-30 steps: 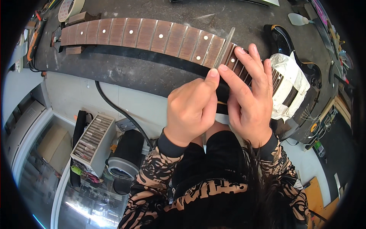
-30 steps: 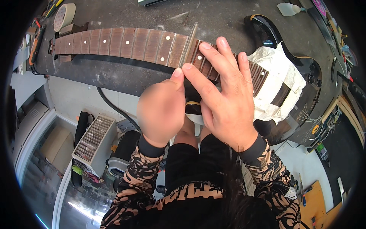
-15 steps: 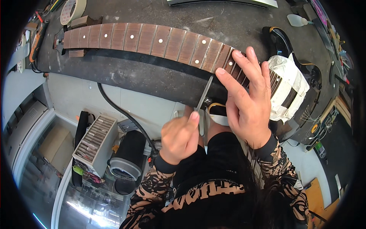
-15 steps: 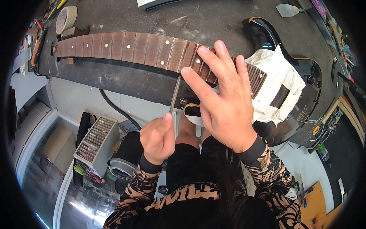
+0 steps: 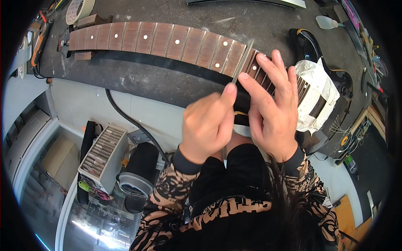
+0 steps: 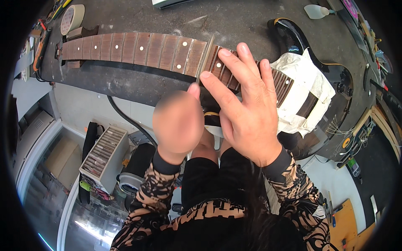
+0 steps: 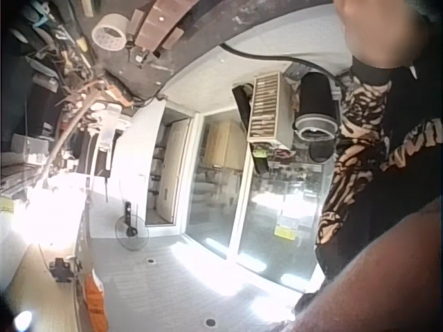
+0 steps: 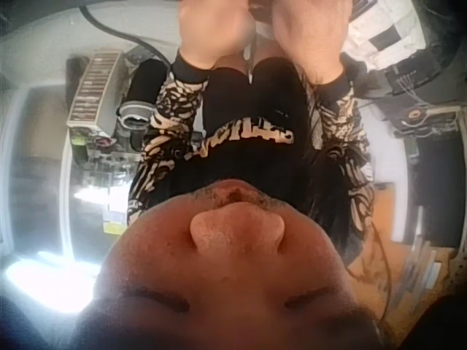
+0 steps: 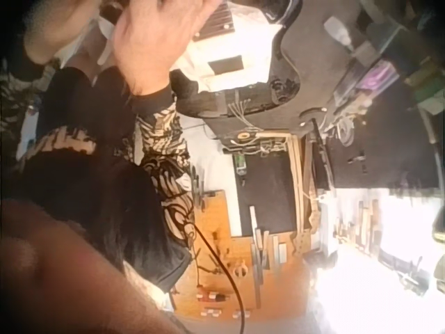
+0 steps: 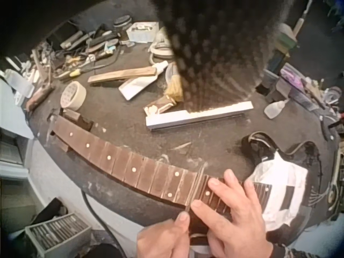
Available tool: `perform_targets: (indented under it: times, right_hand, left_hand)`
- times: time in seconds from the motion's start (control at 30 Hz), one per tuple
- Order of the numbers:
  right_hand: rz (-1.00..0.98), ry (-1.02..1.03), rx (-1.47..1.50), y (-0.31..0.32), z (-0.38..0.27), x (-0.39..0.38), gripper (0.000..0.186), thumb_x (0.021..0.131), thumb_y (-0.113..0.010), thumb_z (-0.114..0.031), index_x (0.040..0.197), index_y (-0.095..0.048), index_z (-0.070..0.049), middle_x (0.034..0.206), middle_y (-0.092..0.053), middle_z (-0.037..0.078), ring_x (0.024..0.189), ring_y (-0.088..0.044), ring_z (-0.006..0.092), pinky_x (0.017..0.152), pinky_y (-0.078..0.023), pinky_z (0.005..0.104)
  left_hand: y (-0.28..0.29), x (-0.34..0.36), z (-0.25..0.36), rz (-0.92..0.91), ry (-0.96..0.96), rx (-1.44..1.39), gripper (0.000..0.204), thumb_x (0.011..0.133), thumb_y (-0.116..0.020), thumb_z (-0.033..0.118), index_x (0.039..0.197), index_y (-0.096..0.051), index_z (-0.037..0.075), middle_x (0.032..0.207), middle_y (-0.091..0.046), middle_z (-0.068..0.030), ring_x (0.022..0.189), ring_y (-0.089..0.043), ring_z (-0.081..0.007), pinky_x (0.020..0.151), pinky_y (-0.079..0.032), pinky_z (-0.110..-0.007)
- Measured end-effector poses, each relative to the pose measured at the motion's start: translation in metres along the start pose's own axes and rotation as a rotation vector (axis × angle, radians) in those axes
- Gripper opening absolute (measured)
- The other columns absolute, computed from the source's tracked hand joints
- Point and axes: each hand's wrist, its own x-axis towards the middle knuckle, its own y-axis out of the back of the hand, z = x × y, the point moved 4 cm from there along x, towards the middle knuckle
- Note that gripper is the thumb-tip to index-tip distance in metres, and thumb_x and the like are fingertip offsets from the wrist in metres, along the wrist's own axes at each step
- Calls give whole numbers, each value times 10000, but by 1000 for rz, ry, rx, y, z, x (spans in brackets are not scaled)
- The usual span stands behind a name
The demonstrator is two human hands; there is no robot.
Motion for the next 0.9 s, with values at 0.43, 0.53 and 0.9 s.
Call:
perform_targets:
  times: [0.43, 0.53, 0.9]
  right_hand:
    - [-24, -18, -16, 0, 0, -3, 715, 794, -691, 71, 1453, -709, -205, 1618, -552, 135, 1576, -456, 400, 1259, -330, 653]
    - [-37, -8, -14, -1, -2, -2, 714, 797, -685, 66, 1462, -703, -194, 1605, -560, 134, 1572, -462, 395, 1263, -332, 637]
    - [-28, -6, -32, 1, -2, 0, 722, 805, -683, 60, 1481, -689, -193, 1607, -557, 131, 1566, -472, 387, 1269, -330, 623]
  left_hand:
    - [12, -25, 18, 0, 55, 55, 503, 867, -688, -162, 1359, -702, -60, 706, -583, -133, 564, -596, -293, 539, -480, -412]
    - [12, -23, 19, -16, 77, 72, 495, 871, -696, -156, 1355, -705, -54, 732, -621, -148, 586, -631, -298, 552, -500, -409]
    - [12, -14, 24, -48, 128, 52, 441, 893, -678, -145, 1328, -697, -77, 812, -675, -150, 649, -671, -300, 583, -520, -395]
